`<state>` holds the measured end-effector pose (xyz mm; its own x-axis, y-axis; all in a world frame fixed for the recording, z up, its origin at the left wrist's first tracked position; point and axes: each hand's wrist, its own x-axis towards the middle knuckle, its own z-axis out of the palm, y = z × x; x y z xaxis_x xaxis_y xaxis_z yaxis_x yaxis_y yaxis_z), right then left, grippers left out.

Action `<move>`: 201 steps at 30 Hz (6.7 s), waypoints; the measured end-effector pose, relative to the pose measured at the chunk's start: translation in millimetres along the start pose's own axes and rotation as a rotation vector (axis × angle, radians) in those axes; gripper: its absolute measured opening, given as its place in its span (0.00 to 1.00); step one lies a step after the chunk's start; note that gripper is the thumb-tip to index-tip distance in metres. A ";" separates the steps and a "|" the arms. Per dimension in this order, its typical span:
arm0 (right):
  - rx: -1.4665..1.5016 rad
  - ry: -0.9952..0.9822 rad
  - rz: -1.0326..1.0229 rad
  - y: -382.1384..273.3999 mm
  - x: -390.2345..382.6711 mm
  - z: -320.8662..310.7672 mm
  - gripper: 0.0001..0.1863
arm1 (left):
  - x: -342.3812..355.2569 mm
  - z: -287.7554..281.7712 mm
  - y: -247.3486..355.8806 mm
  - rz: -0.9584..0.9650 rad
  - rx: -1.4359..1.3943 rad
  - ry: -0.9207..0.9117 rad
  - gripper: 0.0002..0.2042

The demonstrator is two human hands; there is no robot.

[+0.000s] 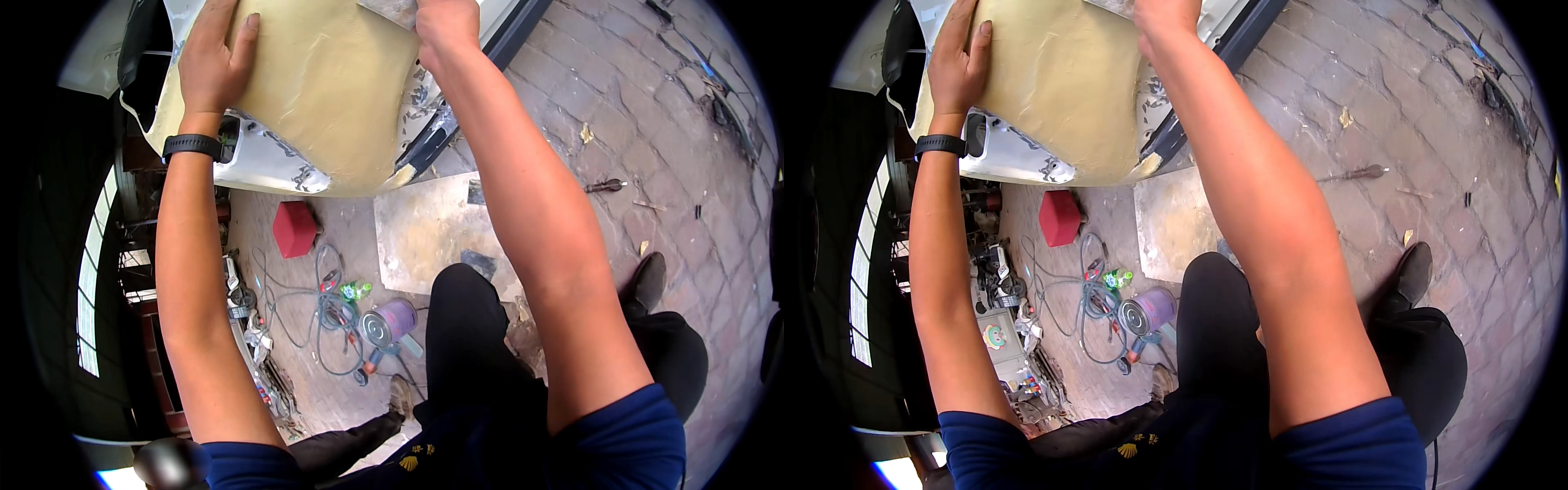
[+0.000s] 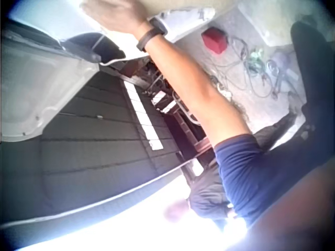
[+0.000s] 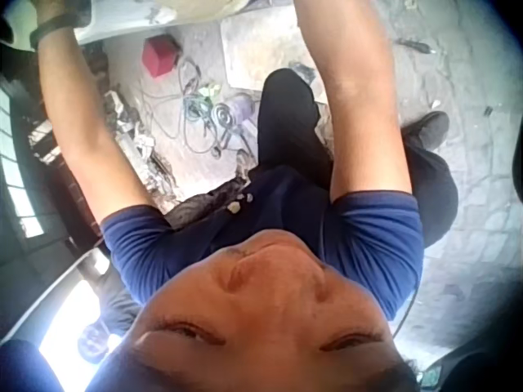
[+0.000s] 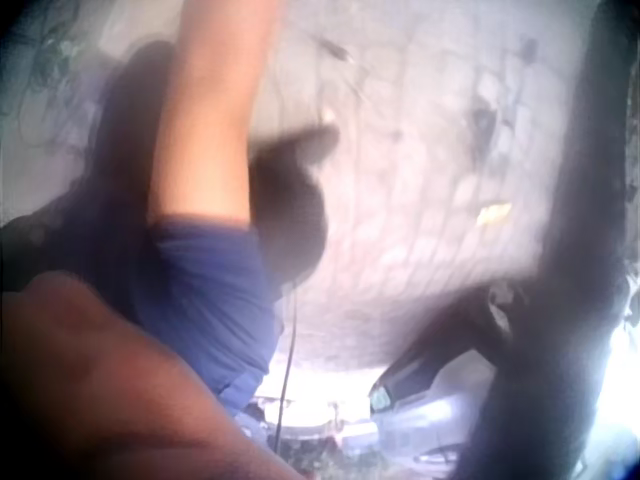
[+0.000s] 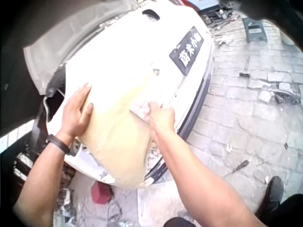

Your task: The person applies and smooths body filler onto a car bumper using a metal spreader and a screwdriver. They work on the front bumper area, spreading the filler evenly and scraping off excess material.

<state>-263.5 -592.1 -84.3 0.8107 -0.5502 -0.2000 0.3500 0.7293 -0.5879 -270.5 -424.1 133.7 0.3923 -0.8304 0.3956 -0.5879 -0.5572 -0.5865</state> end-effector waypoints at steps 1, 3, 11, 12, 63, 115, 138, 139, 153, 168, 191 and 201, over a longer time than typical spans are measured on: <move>0.072 -0.020 -0.007 2.5 -5.4 -5.3 0.15 | -0.2 1.2 1.1 0.007 -0.007 0.000 0.25; 0.220 -0.077 -0.041 7.3 -12.0 -12.1 0.15 | 2.1 0.4 0.4 0.008 -0.014 -0.007 0.26; 0.103 -0.013 0.091 -13.9 -6.7 6.5 0.14 | 0.6 -0.3 -3.1 0.005 0.010 -0.006 0.26; 0.208 0.020 0.019 -11.3 -14.4 10.0 0.14 | 1.2 -0.3 -1.7 0.005 -0.006 -0.009 0.26; 0.117 0.039 0.182 -11.5 -35.8 14.2 0.17 | 6.0 -0.8 -4.7 0.026 -0.028 -0.009 0.27; -0.109 0.145 -0.222 -26.3 -59.1 -122.8 0.11 | -60.3 17.2 -9.5 -0.730 0.248 0.170 0.36; -0.041 -0.181 -0.078 -103.3 -74.5 -48.1 0.13 | -41.8 -18.1 79.8 -0.109 0.132 -0.103 0.34; -0.035 -0.181 -0.041 -91.4 -78.1 -52.6 0.13 | -35.8 -20.3 88.0 0.019 0.045 -0.146 0.33; 0.113 -0.026 -0.348 -106.1 -66.3 -85.8 0.11 | -1.0 1.1 15.5 -0.188 0.111 -0.009 0.36; 0.206 -0.044 -0.041 -69.8 -84.0 -76.9 0.10 | -3.3 8.1 34.9 -0.294 0.150 0.040 0.36; -0.025 0.373 0.176 -155.4 -28.5 -138.8 0.10 | 349.9 74.2 77.9 0.165 0.308 -0.079 0.30; -0.156 0.698 0.301 -309.1 -108.3 -244.7 0.10 | 406.7 24.3 48.7 0.390 0.299 -0.558 0.32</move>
<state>-574.3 -857.4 -72.7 0.3586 -0.5036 -0.7860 0.0492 0.8510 -0.5228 -122.4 -789.0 248.9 0.5422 -0.8017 -0.2516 -0.5714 -0.1322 -0.8099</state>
